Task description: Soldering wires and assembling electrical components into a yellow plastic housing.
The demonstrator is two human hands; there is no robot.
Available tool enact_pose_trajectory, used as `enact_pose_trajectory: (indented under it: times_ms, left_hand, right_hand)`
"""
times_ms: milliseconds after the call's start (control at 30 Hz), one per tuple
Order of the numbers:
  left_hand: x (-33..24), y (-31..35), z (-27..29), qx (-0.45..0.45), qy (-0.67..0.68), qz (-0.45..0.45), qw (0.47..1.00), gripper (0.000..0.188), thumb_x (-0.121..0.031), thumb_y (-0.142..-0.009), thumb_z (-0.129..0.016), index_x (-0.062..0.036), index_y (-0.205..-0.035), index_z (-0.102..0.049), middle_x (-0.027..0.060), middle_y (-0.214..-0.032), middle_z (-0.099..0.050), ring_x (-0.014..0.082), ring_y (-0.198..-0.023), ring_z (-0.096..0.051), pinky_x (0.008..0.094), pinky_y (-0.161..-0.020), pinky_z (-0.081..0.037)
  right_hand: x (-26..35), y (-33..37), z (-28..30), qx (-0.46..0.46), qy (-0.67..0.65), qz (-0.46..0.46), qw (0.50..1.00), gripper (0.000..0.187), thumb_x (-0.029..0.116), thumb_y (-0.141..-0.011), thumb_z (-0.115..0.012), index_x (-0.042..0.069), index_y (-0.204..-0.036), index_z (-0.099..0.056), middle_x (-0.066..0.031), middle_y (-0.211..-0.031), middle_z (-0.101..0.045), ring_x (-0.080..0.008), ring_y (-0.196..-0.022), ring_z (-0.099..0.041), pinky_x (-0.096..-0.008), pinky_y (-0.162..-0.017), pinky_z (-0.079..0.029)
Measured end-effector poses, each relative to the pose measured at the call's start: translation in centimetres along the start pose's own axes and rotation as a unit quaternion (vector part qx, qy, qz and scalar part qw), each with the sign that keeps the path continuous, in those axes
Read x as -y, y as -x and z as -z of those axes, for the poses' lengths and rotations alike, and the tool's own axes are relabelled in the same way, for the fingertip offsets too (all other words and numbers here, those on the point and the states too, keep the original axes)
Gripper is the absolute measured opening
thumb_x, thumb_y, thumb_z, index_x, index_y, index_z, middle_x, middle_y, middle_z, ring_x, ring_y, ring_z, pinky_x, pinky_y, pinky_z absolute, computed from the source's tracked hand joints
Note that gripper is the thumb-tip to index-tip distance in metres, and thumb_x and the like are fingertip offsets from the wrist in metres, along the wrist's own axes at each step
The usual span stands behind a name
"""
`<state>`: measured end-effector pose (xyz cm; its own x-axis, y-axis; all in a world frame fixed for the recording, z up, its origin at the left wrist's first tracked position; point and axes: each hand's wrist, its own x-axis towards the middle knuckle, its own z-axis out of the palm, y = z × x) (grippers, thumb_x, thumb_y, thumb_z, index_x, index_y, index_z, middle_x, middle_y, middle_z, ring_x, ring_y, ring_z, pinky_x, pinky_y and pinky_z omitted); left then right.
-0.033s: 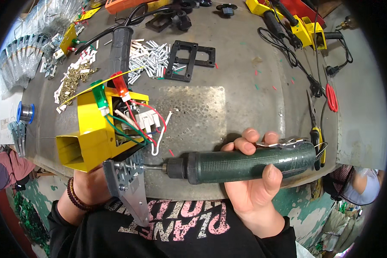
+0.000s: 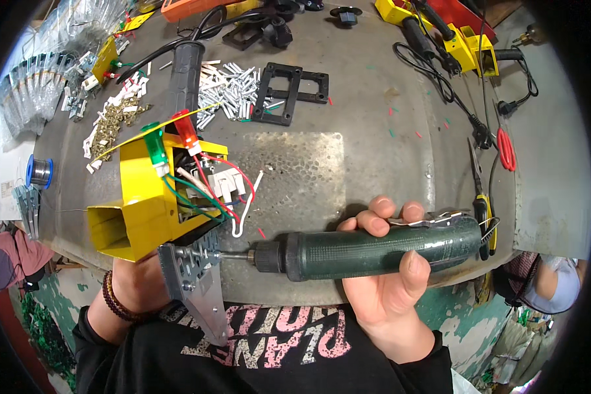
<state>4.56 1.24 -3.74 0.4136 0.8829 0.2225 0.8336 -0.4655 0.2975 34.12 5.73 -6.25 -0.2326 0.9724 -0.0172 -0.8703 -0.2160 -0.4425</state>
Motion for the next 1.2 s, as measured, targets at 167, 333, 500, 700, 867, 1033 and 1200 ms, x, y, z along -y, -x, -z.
enact_pose_trajectory:
  times_ms: [167, 333, 500, 700, 867, 1033, 1200]
  left_hand:
    - [-0.2, -0.8, 0.8, 0.009, 0.016, 0.009, 1.0, 0.035, -0.007, -0.071, -0.066, -0.0122, -0.105, -0.07, 0.0056, -0.101, -0.067, 0.027, -0.086, -0.066, 0.0376, -0.069, -0.055]
    - [0.5, 0.0, 0.8, -0.02, 0.068, -0.027, 0.997, 0.036, -0.004, -0.066, -0.069, -0.0067, -0.102, -0.068, 0.0105, -0.097, -0.066, 0.03, -0.083, -0.065, 0.0394, -0.065, -0.055]
    - [1.0, 0.0, 1.8, -0.001, 0.084, 0.002, 0.996, 0.037, 0.0, -0.069, -0.067, -0.0024, -0.107, -0.064, 0.014, -0.097, -0.066, 0.0304, -0.081, -0.065, 0.0408, -0.065, -0.054]
    - [1.4, 2.0, 3.1, 0.008, 0.725, 0.304, 0.617, 0.039, 0.009, -0.077, -0.048, 0.0031, -0.114, -0.057, 0.0137, -0.094, -0.065, 0.017, -0.066, -0.058, 0.0264, -0.05, -0.041]
    - [-0.8, 1.4, 3.4, 0.049, 0.617, 0.293, 0.729, 0.044, -0.019, -0.082, -0.068, 0.0046, -0.116, -0.054, 0.0089, -0.081, -0.06, 0.0162, -0.058, -0.053, 0.0274, -0.048, -0.041]
    - [-2.8, -0.4, 3.2, 0.094, 0.229, 0.18, 0.952, 0.068, -0.047, -0.074, -0.083, 0.0072, -0.107, -0.058, 0.0104, -0.065, -0.055, 0.0261, -0.055, -0.06, 0.0346, -0.052, -0.047]
    - [-1.2, 1.7, 2.6, 0.076, 0.562, 0.26, 0.782, 0.037, -0.021, -0.089, -0.068, 0.0032, -0.116, -0.061, 0.0101, -0.089, -0.068, 0.0202, -0.083, -0.067, 0.0373, -0.079, -0.054]
  right_hand:
    - [-0.1, 0.0, -0.2, -0.007, -0.005, 0.004, 1.0, 0.051, 0.013, -0.081, -0.08, 0.023, -0.126, -0.059, -0.001, -0.121, -0.052, -0.0137, -0.11, -0.054, -0.0404, -0.114, -0.039]
    - [-0.2, -0.2, -0.4, -0.016, -0.001, 0.002, 1.0, 0.052, 0.014, -0.081, -0.08, 0.023, -0.127, -0.059, -0.0015, -0.122, -0.052, -0.0142, -0.111, -0.055, -0.0406, -0.113, -0.04]
    - [-0.3, -0.3, -0.4, -0.006, -0.006, 0.004, 1.0, 0.048, 0.017, -0.083, -0.081, 0.022, -0.125, -0.06, -0.0021, -0.125, -0.052, -0.0147, -0.111, -0.055, -0.041, -0.112, -0.04]
    - [0.3, -0.1, -0.5, 0.009, -0.004, 0.016, 1.0, 0.049, 0.02, -0.085, -0.079, 0.02, -0.129, -0.057, -0.0023, -0.126, -0.052, -0.0145, -0.111, -0.055, -0.043, -0.114, -0.038]
    - [2.3, -0.1, -1.2, 0.056, 0.013, 0.037, 0.998, 0.053, 0.025, -0.087, -0.078, 0.021, -0.133, -0.054, -0.0003, -0.131, -0.053, -0.0141, -0.111, -0.055, -0.0464, -0.114, -0.035]
    - [9.0, -0.3, -3.2, 0.158, 0.11, 0.144, 0.971, 0.064, 0.027, -0.083, -0.08, 0.009, -0.137, -0.051, -0.0043, -0.127, -0.056, -0.0149, -0.091, -0.061, -0.0336, -0.082, -0.045]
    - [20.6, -0.3, -5.4, -0.037, 0.749, 0.204, 0.63, 0.075, 0.016, -0.076, -0.08, -0.006, -0.139, -0.046, -0.0119, -0.109, -0.063, -0.0132, -0.076, -0.061, -0.0254, -0.068, -0.048]
